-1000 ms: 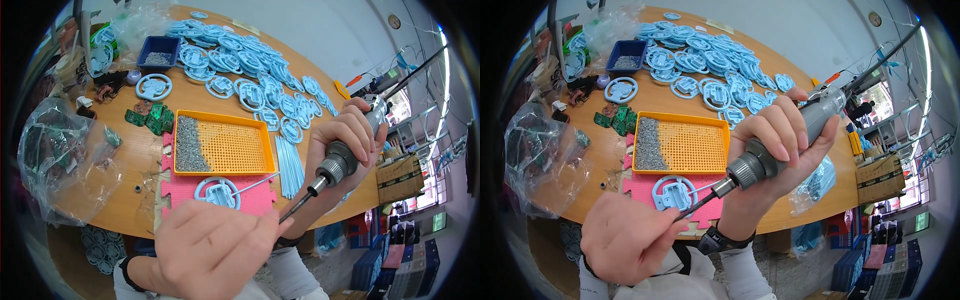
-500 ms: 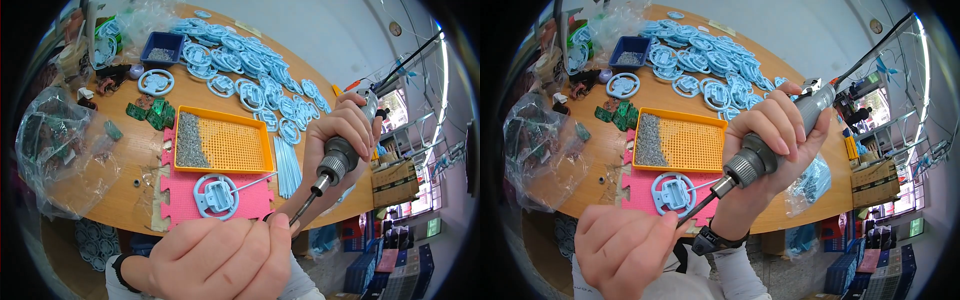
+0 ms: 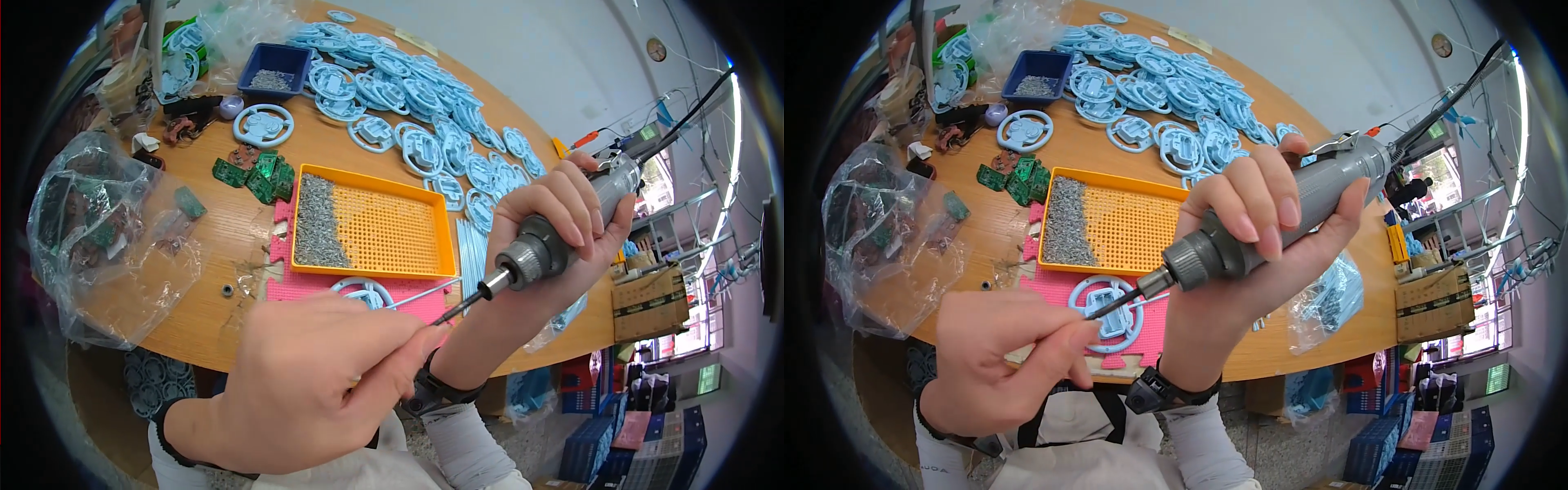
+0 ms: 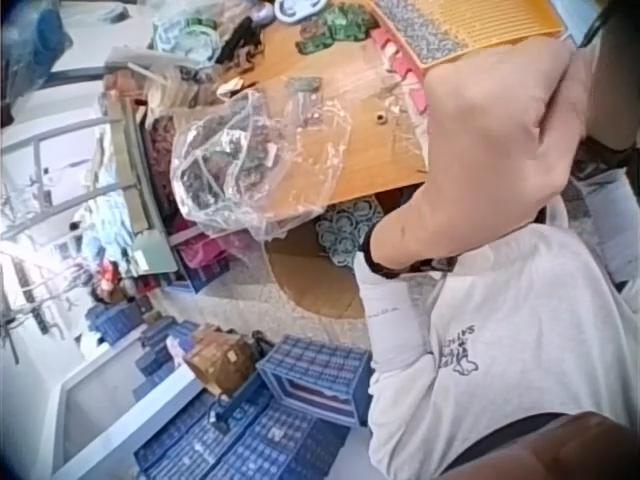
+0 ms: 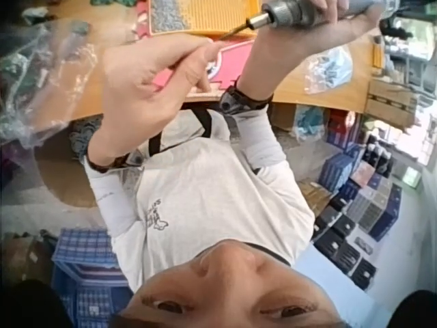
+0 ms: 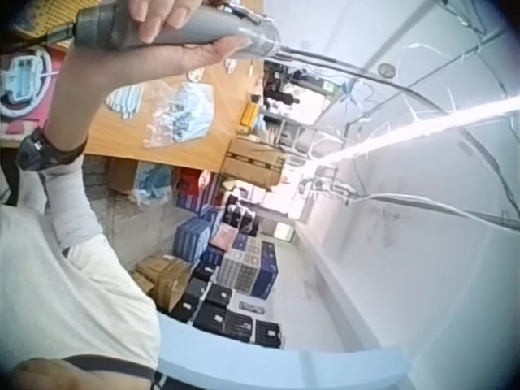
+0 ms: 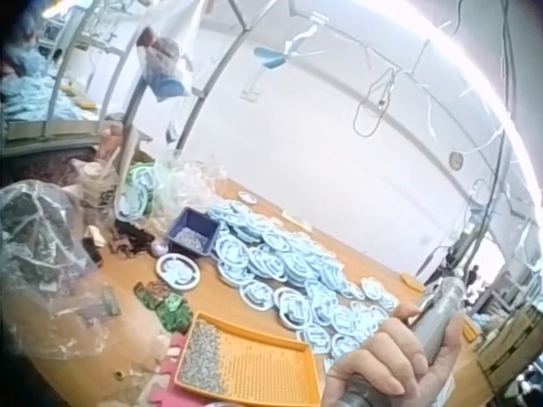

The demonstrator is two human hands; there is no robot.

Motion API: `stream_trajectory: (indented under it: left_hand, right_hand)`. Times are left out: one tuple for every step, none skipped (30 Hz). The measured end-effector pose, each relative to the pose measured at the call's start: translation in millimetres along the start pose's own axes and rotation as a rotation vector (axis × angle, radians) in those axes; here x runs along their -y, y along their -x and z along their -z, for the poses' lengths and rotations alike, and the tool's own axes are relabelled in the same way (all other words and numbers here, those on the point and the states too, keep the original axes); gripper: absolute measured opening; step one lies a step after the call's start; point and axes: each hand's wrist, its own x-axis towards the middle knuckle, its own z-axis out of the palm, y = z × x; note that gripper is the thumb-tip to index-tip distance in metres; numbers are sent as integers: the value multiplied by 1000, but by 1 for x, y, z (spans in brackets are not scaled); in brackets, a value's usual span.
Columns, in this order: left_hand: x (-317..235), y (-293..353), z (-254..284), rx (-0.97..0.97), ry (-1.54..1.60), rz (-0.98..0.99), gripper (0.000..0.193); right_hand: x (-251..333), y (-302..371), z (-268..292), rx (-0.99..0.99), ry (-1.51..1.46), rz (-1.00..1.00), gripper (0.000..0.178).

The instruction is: Assembling plastic toy parts using a power screwdriver.

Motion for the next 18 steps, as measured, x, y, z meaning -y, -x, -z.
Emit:
stream_trajectory:
  left_hand:
    - [8,1,-1,1,-4,4,5]
    - [16,3,-1,-62,-300,-237,3]
    - [22,3,-2,-123,-597,-479,5]
    - [27,5,-4,-119,-603,-475,5]
    - [32,8,-6,-159,-702,-545,8]
    - [34,9,-7,-197,-798,-618,11]
    - [34,9,-6,-192,-800,-617,11]
    - [34,8,-4,-138,-670,-534,9]
    - [34,7,-3,-86,-544,-450,7]
    - [32,8,-2,-83,-549,-448,7]
    - [30,11,-1,4,-251,-244,5]
    - [28,12,0,89,48,-38,10]
    - [25,11,2,91,44,-37,10]
    - [23,11,5,185,437,321,18]
    - [23,10,6,275,831,681,26]
    - [28,12,5,278,829,682,26]
    - [38,14,1,272,1063,748,31]
    - [41,15,0,256,1299,810,37]
  right_hand:
    - [-1,0,3,-3,-5,0,29]
    - [-1,1,6,-3,24,-4,30]
    - [-2,1,9,-2,51,-8,31]
    - [-3,1,12,-6,45,-8,31]
    - [-4,2,14,-8,50,-26,33]
    - [-4,3,15,-10,57,-42,34]
    - [-4,5,16,-13,53,-39,34]
    - [-4,6,17,6,71,-32,35]
    - [-5,7,18,26,86,-28,36]
    - [-5,8,18,24,80,-27,36]
    - [-4,10,17,36,58,-55,36]
    - [-4,11,18,48,38,-82,36]
    - [-5,11,18,47,34,-80,36]
    - [-5,12,19,51,25,-92,37]
    - [-5,12,19,54,20,-103,37]
    - [-5,12,20,53,20,-100,37]
    - [-5,13,22,79,45,-97,38]
    - [-5,14,24,104,67,-98,40]
